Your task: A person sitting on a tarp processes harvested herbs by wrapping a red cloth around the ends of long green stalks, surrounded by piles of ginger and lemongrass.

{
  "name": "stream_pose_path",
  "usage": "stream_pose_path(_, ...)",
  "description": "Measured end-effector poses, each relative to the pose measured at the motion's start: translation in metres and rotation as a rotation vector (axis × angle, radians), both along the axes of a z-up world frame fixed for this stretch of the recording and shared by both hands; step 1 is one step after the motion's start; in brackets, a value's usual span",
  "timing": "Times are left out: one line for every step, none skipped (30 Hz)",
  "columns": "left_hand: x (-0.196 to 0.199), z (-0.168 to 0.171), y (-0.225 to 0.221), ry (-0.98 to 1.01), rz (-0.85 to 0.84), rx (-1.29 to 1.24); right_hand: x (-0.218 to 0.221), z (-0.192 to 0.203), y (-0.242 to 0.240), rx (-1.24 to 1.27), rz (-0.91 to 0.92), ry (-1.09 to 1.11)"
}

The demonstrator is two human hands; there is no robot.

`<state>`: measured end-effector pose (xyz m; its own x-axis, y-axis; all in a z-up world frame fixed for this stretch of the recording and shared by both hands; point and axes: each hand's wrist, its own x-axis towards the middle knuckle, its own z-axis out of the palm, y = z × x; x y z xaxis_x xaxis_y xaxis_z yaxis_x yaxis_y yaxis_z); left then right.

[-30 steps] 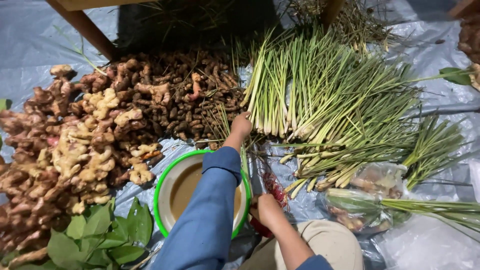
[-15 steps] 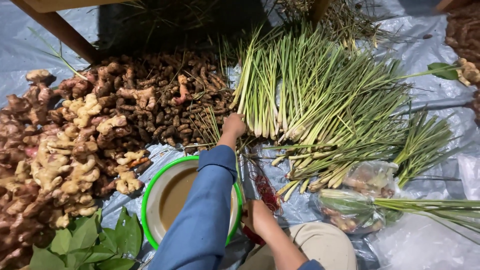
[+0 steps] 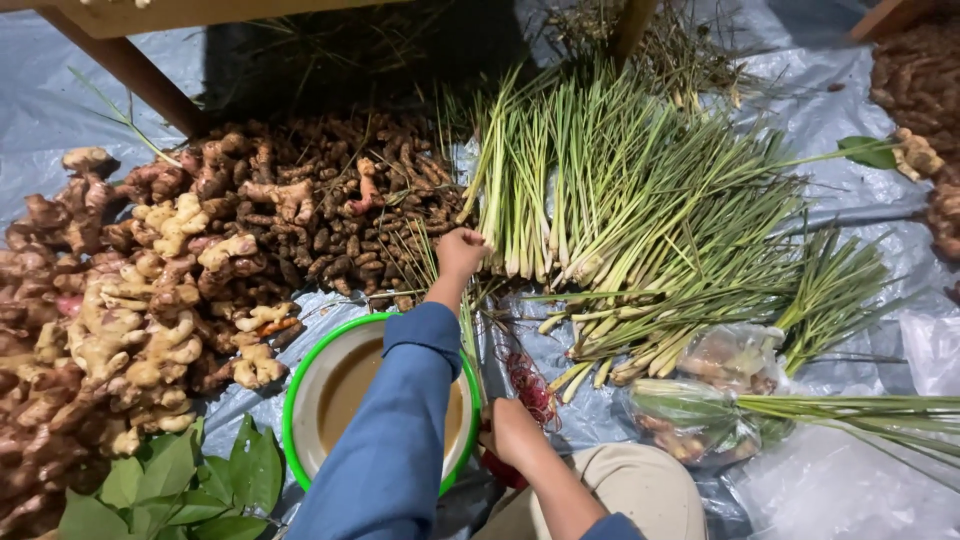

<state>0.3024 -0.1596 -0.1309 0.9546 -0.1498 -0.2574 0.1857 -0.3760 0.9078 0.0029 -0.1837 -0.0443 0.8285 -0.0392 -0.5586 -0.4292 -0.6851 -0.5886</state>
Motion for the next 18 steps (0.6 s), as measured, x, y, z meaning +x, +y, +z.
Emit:
stream_pose_path(0.001,0.005,0.0,-0.006,0.001,-0.002,0.002,-0.003,-0.001,-0.002,0.001,-0.006)
stream_pose_path(-0.002,0.009,0.0,0.096,0.005,-0.058,0.001,-0.006,-0.001,-0.012,0.004,-0.011)
stream_pose_path(-0.006,0.012,0.001,0.199,0.009,-0.114,-0.001,-0.009,-0.001,-0.022,0.007,-0.015)
stream_pose_path(-0.012,0.029,0.004,0.196,0.011,-0.116,0.001,-0.004,0.0,-0.023,0.009,-0.018)
stream_pose_path(-0.02,0.046,0.007,0.377,-0.017,-0.323,0.002,0.0,0.001,-0.032,-0.009,0.011)
stream_pose_path(-0.026,0.064,0.01,0.555,-0.045,-0.532,0.003,0.005,0.003,-0.04,-0.026,0.039)
stream_pose_path(-0.03,0.067,0.012,0.551,-0.044,-0.534,0.002,-0.001,0.002,-0.042,-0.024,0.034)
stream_pose_path(-0.034,0.072,0.013,0.581,-0.092,-0.51,0.002,-0.007,0.001,-0.048,-0.003,-0.006)
stream_pose_path(-0.038,0.076,0.014,0.61,-0.139,-0.485,0.002,-0.013,0.0,-0.054,0.018,-0.047)
stream_pose_path(-0.044,0.08,0.016,0.606,-0.137,-0.489,0.003,-0.007,0.0,-0.056,0.022,-0.051)
stream_pose_path(-0.05,0.084,0.018,0.618,-0.155,-0.496,0.004,-0.002,0.001,-0.046,0.017,-0.02)
stream_pose_path(-0.057,0.088,0.019,0.63,-0.175,-0.502,0.004,0.003,0.002,-0.035,0.009,0.012)
stream_pose_path(-0.063,0.088,0.021,0.627,-0.175,-0.504,0.003,-0.001,0.0,-0.038,0.011,0.009)
stream_pose_path(-0.068,0.088,0.024,0.618,-0.209,-0.526,0.003,-0.005,-0.001,-0.044,0.033,-0.014)
stream_pose_path(-0.073,0.089,0.026,0.61,-0.243,-0.547,0.003,-0.009,-0.001,-0.051,0.055,-0.037)
stream_pose_path(-0.086,0.096,0.032,0.605,-0.241,-0.551,0.003,-0.009,-0.003,-0.053,0.059,-0.04)
stream_pose_path(-0.1,0.102,0.037,0.539,-0.236,-0.612,0.003,-0.009,-0.004,-0.083,0.08,-0.025)
stream_pose_path(-0.113,0.11,0.044,0.47,-0.228,-0.672,0.004,-0.009,-0.004,-0.112,0.104,-0.012)
